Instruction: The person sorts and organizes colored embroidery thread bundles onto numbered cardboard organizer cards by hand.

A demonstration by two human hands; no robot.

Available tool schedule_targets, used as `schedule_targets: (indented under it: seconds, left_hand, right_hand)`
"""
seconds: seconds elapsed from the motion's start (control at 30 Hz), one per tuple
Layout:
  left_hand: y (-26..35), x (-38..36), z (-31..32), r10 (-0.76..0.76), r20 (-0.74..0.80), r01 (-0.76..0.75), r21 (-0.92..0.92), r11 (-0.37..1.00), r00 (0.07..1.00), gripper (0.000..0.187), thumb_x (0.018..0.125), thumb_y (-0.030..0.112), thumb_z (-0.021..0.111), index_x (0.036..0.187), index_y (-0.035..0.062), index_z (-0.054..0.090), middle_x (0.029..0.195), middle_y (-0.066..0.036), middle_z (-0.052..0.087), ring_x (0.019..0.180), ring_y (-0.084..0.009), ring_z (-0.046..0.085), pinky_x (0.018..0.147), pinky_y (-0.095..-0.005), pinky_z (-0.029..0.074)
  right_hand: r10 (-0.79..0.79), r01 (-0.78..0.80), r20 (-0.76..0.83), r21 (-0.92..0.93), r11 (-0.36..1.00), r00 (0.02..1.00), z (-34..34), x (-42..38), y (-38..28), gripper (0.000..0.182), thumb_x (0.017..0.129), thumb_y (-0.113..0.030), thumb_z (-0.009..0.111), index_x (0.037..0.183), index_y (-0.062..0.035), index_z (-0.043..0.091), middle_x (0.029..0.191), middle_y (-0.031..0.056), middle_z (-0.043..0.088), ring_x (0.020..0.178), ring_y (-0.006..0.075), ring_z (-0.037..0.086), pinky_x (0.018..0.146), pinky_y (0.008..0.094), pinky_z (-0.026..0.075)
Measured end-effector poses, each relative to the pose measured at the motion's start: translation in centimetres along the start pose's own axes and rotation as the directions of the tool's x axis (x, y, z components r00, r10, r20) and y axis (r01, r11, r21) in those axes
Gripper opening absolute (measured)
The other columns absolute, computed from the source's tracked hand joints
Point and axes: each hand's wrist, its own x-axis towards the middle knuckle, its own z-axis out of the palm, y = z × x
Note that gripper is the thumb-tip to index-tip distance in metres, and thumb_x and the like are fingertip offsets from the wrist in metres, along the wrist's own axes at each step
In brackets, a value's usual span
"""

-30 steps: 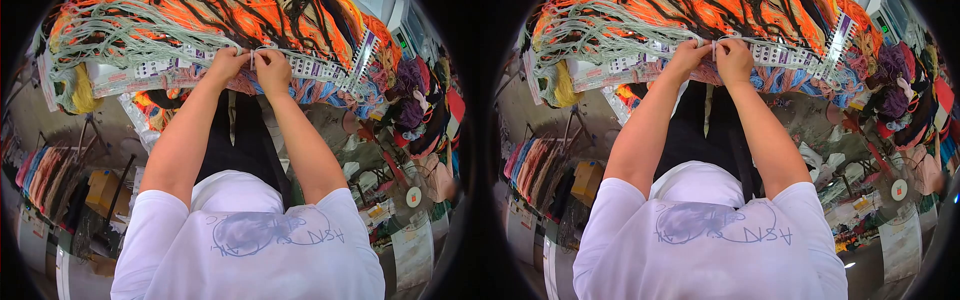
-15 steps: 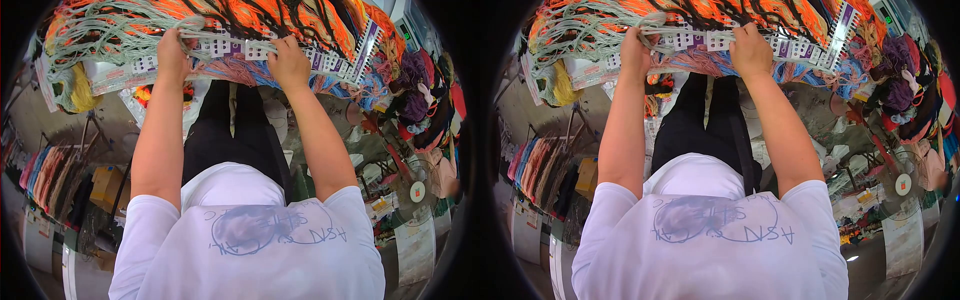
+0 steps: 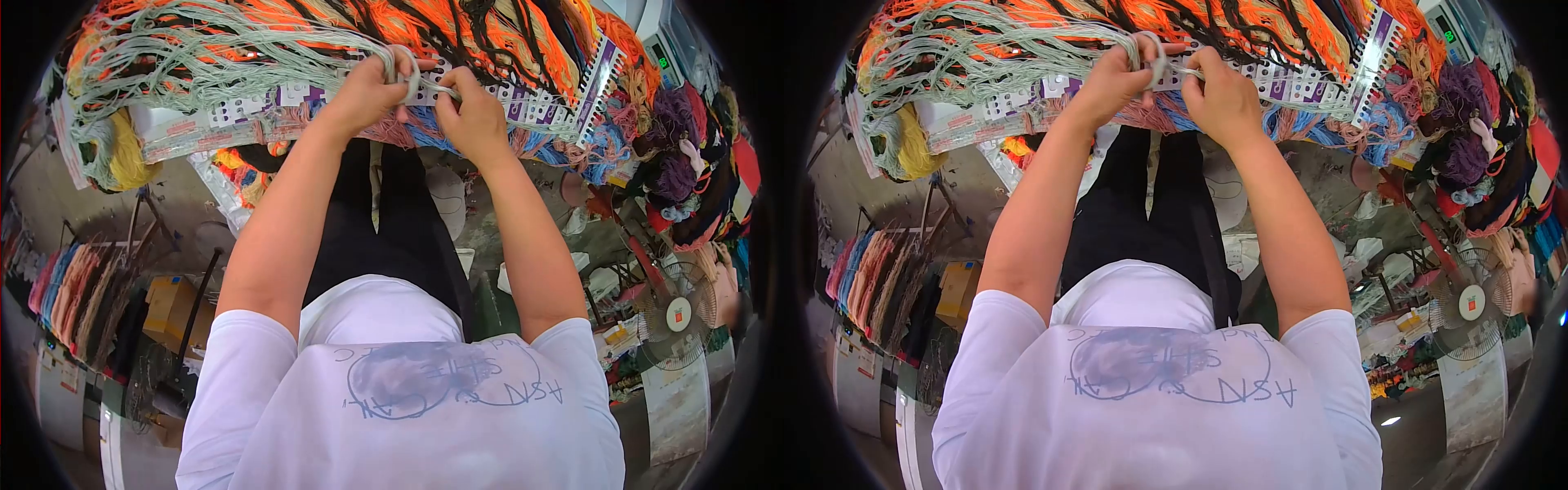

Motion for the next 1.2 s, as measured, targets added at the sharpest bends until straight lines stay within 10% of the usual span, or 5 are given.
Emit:
schedule_targets:
  seconds: [0.2,0.53,0.97,1.1,1.2]
  left_hand:
    - [-1.3,1.0,0.2,-0.015,-0.029,0.030,0.618,0.786,0.999,0.013,0.078,0.008,0.058,0.082,0.0050,0.046,0.075,-0.005,0.060,0.059,-0.0124,0.052,0.057,-0.0278,0.044]
    - [10.8,-9.5,-10.7,0.162,-0.509,-0.147,0.070,0.987,0.845,0.007,0.084,0.011,0.059,0.082,0.0104,0.052,0.065,0.004,0.043,0.056,-0.0062,0.039,0.054,-0.0223,0.036]
    - [16.6,-9.4,-16.4,0.136,-0.445,-0.379,-0.520,0.766,0.885,0.011,0.081,0.003,0.055,0.075,0.0046,0.047,0.061,-0.001,0.044,0.044,-0.0094,0.032,0.046,-0.0240,0.030]
    - [17.3,-10.1,-17.4,0.401,-0.786,-0.051,0.429,0.902,0.471,0.014,0.080,0.007,0.062,0.093,0.0028,0.058,0.071,0.000,0.055,0.046,-0.0060,0.040,0.044,-0.0217,0.033]
    - [16.6,-9.5,-16.9,0.522,-0.636,0.140,0.700,0.701,0.568,0.028,0.081,0.012,0.062,0.108,0.0086,0.060,0.101,-0.003,0.061,0.058,-0.0041,0.044,0.051,-0.0194,0.038]
  right_hand:
    - [0.033,-0.039,0.026,0.251,0.967,0.999,-0.2,1.0,0.4,0.022,0.075,-0.012,0.057,0.095,-0.0077,0.050,0.076,0.0124,0.060,0.070,0.0332,0.060,0.063,0.0425,0.047]
    - [0.210,-0.182,0.181,-0.157,0.971,0.961,2.5,3.8,1.9,0.027,0.074,-0.011,0.058,0.099,-0.0046,0.049,0.099,0.0167,0.056,0.097,0.0366,0.055,0.082,0.0438,0.045]
    - [0.252,-0.234,0.184,-0.115,0.965,0.950,2.8,3.8,2.1,0.040,0.077,-0.021,0.059,0.111,-0.0040,0.047,0.109,0.0174,0.054,0.105,0.0348,0.052,0.089,0.0429,0.043]
    - [0.226,-0.220,0.101,-0.063,0.973,0.969,3.0,3.2,2.3,0.036,0.076,-0.019,0.059,0.108,-0.0049,0.049,0.105,0.0157,0.055,0.102,0.0340,0.053,0.086,0.0421,0.044]
    - [0.168,-0.170,0.042,0.037,0.985,0.985,3.1,3.0,3.1,0.031,0.075,-0.018,0.059,0.103,-0.0054,0.053,0.100,0.0141,0.057,0.097,0.0327,0.055,0.083,0.0410,0.045]
